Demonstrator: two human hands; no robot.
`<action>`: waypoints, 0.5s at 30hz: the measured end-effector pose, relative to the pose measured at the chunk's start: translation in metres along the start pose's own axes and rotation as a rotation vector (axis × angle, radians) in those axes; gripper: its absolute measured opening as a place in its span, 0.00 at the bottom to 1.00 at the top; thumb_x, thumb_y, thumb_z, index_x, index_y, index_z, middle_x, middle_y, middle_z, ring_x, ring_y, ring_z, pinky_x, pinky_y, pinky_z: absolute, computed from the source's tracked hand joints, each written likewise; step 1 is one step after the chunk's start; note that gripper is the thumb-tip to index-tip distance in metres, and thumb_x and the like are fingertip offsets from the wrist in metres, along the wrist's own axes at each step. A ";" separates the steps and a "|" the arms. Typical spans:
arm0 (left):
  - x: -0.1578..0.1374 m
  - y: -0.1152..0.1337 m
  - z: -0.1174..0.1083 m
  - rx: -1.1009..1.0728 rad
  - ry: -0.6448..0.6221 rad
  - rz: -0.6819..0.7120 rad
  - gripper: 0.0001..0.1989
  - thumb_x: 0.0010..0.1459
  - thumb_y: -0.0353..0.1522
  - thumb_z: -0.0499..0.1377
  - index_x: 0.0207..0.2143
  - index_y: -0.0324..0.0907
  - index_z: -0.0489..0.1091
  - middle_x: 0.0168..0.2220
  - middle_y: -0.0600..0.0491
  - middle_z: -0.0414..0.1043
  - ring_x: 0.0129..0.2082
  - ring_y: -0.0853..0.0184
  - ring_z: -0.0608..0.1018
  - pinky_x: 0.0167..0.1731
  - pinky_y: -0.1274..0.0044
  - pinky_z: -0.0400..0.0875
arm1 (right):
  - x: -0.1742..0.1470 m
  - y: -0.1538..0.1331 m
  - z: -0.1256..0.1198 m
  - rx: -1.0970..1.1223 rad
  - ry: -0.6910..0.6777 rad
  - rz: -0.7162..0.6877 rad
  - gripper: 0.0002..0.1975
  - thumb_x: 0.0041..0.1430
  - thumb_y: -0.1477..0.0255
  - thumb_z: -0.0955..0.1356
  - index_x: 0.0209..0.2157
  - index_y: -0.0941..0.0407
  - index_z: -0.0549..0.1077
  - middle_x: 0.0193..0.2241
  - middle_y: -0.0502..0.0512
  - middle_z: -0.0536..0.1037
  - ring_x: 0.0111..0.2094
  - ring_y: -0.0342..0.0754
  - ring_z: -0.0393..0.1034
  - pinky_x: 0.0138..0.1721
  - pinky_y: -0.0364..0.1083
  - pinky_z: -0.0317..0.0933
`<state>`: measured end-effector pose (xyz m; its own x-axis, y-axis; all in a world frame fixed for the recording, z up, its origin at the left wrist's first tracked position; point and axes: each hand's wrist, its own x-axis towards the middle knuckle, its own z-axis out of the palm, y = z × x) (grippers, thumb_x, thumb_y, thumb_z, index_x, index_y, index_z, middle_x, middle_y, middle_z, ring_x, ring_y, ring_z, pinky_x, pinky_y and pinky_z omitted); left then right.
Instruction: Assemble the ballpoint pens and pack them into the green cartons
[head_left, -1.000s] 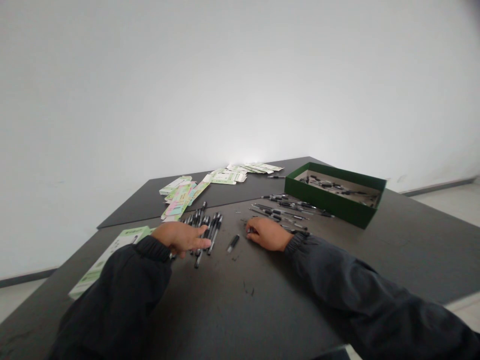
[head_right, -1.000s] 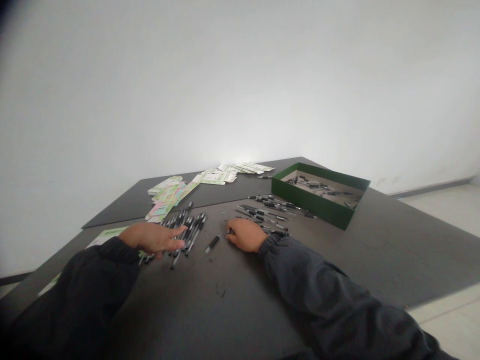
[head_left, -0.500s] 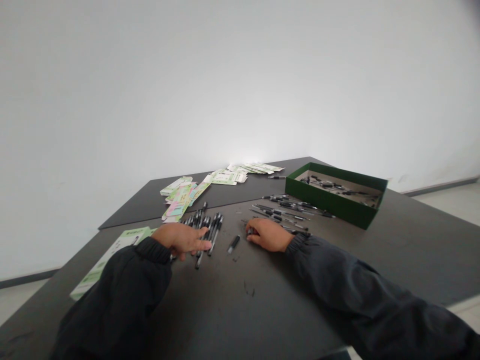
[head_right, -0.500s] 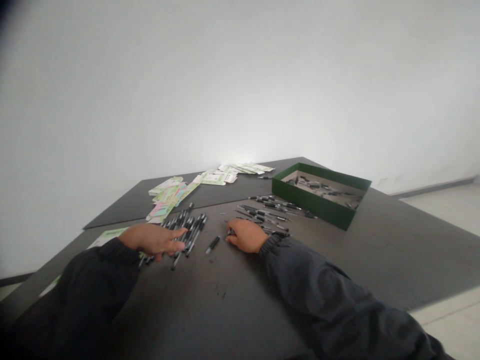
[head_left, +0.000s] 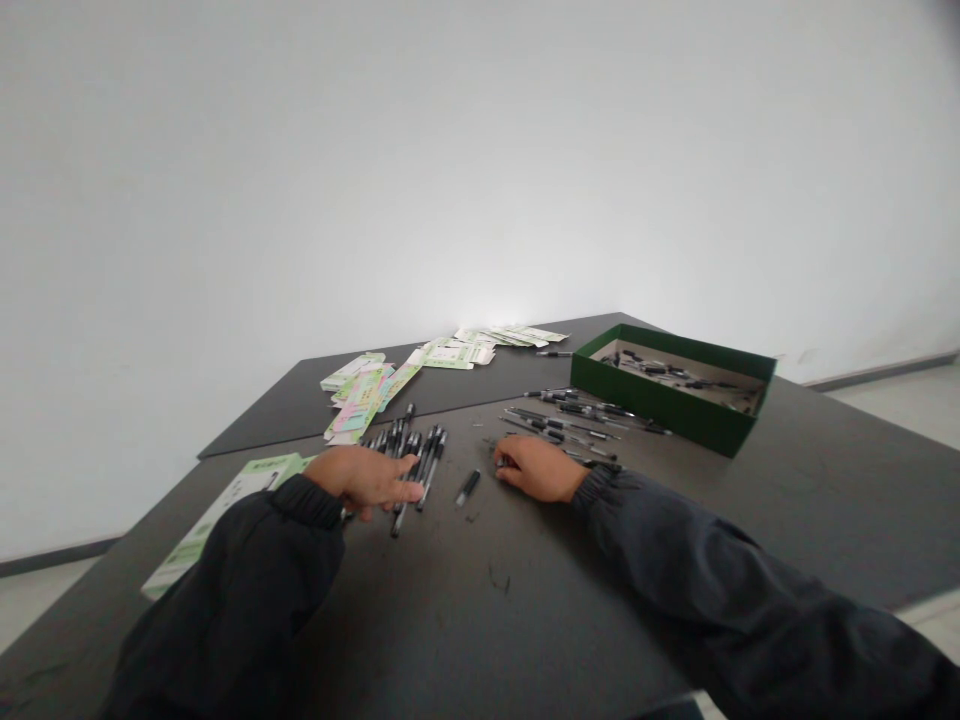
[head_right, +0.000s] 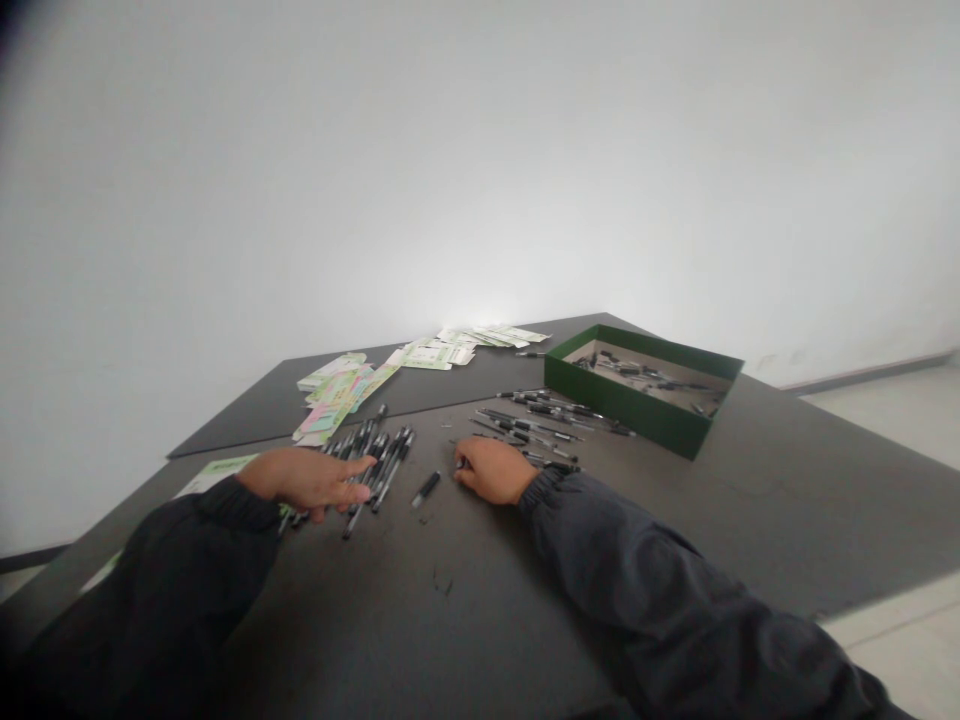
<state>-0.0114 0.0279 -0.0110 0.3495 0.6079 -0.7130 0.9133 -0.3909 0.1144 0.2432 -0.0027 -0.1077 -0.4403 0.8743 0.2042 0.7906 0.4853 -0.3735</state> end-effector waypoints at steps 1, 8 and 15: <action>0.000 0.001 0.000 0.001 -0.001 -0.002 0.38 0.58 0.45 0.44 0.63 0.33 0.34 0.46 0.39 0.72 0.35 0.56 0.78 0.31 0.74 0.68 | 0.000 0.000 0.000 0.002 -0.003 0.002 0.09 0.54 0.69 0.66 0.37 0.58 0.71 0.34 0.55 0.73 0.34 0.44 0.64 0.34 0.41 0.53; 0.002 -0.002 0.000 0.027 -0.001 0.002 0.39 0.57 0.47 0.44 0.64 0.34 0.35 0.45 0.42 0.73 0.34 0.60 0.79 0.37 0.74 0.66 | 0.000 -0.001 -0.001 0.006 -0.004 -0.003 0.08 0.55 0.69 0.66 0.36 0.58 0.71 0.34 0.55 0.73 0.34 0.44 0.64 0.34 0.41 0.53; 0.002 -0.002 0.000 0.014 0.005 0.019 0.39 0.58 0.46 0.44 0.63 0.33 0.37 0.44 0.41 0.73 0.35 0.60 0.78 0.38 0.74 0.66 | 0.000 -0.001 -0.001 -0.007 -0.009 0.001 0.09 0.54 0.69 0.66 0.36 0.57 0.71 0.34 0.54 0.73 0.33 0.45 0.64 0.33 0.42 0.52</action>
<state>-0.0128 0.0296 -0.0130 0.3673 0.6037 -0.7076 0.9036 -0.4118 0.1177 0.2428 -0.0033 -0.1063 -0.4432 0.8749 0.1955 0.7940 0.4843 -0.3675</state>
